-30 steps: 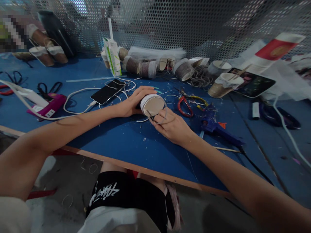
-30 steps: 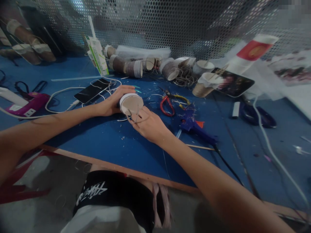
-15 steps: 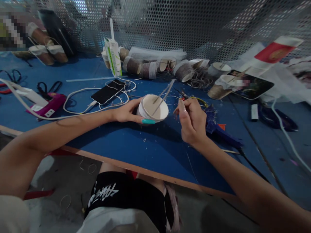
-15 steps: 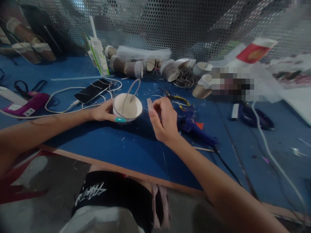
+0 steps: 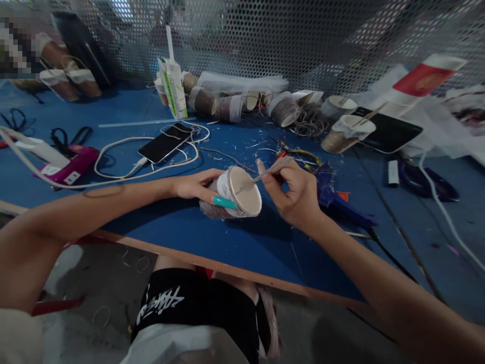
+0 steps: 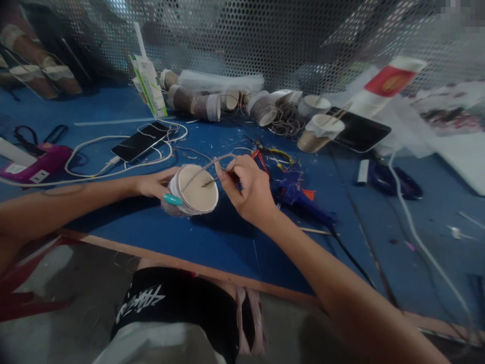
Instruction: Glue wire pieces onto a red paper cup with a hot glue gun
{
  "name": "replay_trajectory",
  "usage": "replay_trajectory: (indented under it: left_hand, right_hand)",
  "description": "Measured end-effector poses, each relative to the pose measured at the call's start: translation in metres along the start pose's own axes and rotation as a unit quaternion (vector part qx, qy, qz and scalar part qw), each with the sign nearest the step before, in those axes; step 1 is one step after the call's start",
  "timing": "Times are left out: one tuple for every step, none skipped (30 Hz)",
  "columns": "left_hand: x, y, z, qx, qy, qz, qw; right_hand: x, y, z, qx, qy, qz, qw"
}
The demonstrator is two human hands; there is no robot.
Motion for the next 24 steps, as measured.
replay_trajectory:
  left_hand:
    - [0.0,0.0,0.0,-0.006,-0.002,-0.001,1.0]
    - [0.0,0.0,0.0,-0.014,-0.004,-0.001,1.0]
    - [0.0,0.002,-0.001,-0.022,-0.007,0.002,1.0]
    - [0.001,0.003,-0.002,-0.03,-0.015,0.002,0.999]
    - [0.001,0.003,-0.002,-0.038,-0.026,0.0,0.999]
    - [0.002,0.003,-0.002,-0.046,-0.041,-0.005,0.998]
    - [0.002,0.004,-0.002,-0.054,-0.056,-0.011,0.997]
    - [0.002,0.004,-0.001,-0.062,-0.071,-0.017,0.995]
    - [0.003,0.004,-0.001,-0.07,-0.082,-0.02,0.994]
    - [0.003,0.005,-0.001,-0.078,-0.088,-0.022,0.993]
    - [0.003,0.005,-0.002,-0.084,-0.089,-0.021,0.992]
    - [0.003,0.006,-0.002,-0.089,-0.089,-0.02,0.992]
    - [0.004,0.006,-0.002,-0.093,-0.089,-0.019,0.992]
    - [0.004,0.006,-0.002,-0.095,-0.088,-0.016,0.991]
    - [0.004,0.007,-0.002,-0.095,-0.088,-0.013,0.991]
    - [0.004,0.007,-0.002,-0.095,-0.088,-0.012,0.992]
    - [0.004,0.007,-0.002,-0.095,-0.088,-0.012,0.991]
    - [0.005,0.006,-0.003,-0.095,-0.088,-0.016,0.991]
    - [0.005,0.006,-0.003,-0.096,-0.088,-0.02,0.991]
    - [0.005,0.006,-0.004,-0.096,-0.087,-0.022,0.991]
    - [0.005,0.005,-0.004,-0.096,-0.087,-0.025,0.991]
    - [0.005,0.005,-0.004,-0.096,-0.087,-0.028,0.991]
    - [0.005,0.005,-0.004,-0.096,-0.088,-0.029,0.991]
    - [0.005,0.005,-0.004,-0.095,-0.088,-0.031,0.991]
  right_hand:
    - [0.0,0.0,0.001,-0.004,-0.006,-0.001,1.0]
    - [0.0,0.0,0.002,-0.009,-0.013,-0.001,1.0]
    - [0.0,0.0,0.003,-0.016,-0.022,-0.001,1.0]
    - [0.0,0.0,0.004,-0.027,-0.032,-0.003,0.999]
    - [0.0,0.0,0.006,-0.041,-0.047,-0.005,0.998]
    - [0.001,-0.001,0.009,-0.056,-0.065,-0.009,0.996]
    - [0.0,-0.002,0.012,-0.069,-0.087,-0.016,0.994]
    - [0.0,-0.003,0.015,-0.082,-0.112,-0.025,0.99]
    - [0.0,-0.003,0.018,-0.093,-0.134,-0.032,0.986]
    - [0.0,-0.003,0.021,-0.102,-0.151,-0.038,0.983]
    - [-0.001,-0.003,0.022,-0.11,-0.16,-0.042,0.98]
    - [-0.001,-0.003,0.023,-0.115,-0.166,-0.044,0.978]
    - [-0.001,-0.003,0.023,-0.12,-0.168,-0.045,0.977]
    - [-0.001,-0.002,0.023,-0.126,-0.169,-0.042,0.977]
    - [-0.001,-0.002,0.024,-0.131,-0.17,-0.041,0.976]
    - [-0.001,-0.001,0.024,-0.136,-0.171,-0.038,0.975]
    - [-0.001,-0.001,0.024,-0.141,-0.171,-0.035,0.974]
    - [-0.001,-0.001,0.024,-0.146,-0.172,-0.034,0.974]
    - [-0.001,0.0,0.024,-0.149,-0.172,-0.031,0.973]
    - [-0.001,0.0,0.024,-0.152,-0.171,-0.028,0.973]
    - [-0.001,0.001,0.024,-0.155,-0.17,-0.024,0.973]
    - [-0.001,0.001,0.024,-0.159,-0.169,-0.021,0.973]
    - [-0.001,0.002,0.024,-0.163,-0.169,-0.019,0.972]
    - [-0.001,0.002,0.024,-0.166,-0.171,-0.018,0.971]
Point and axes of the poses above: each hand's wrist, its own x-axis towards the middle knuckle, its own y-axis out of the palm, z = x × y, the point moved 8 cm from there along x, towards the middle knuckle, and after that the axes turned 5 degrees about -y, right-handed, at the moved point
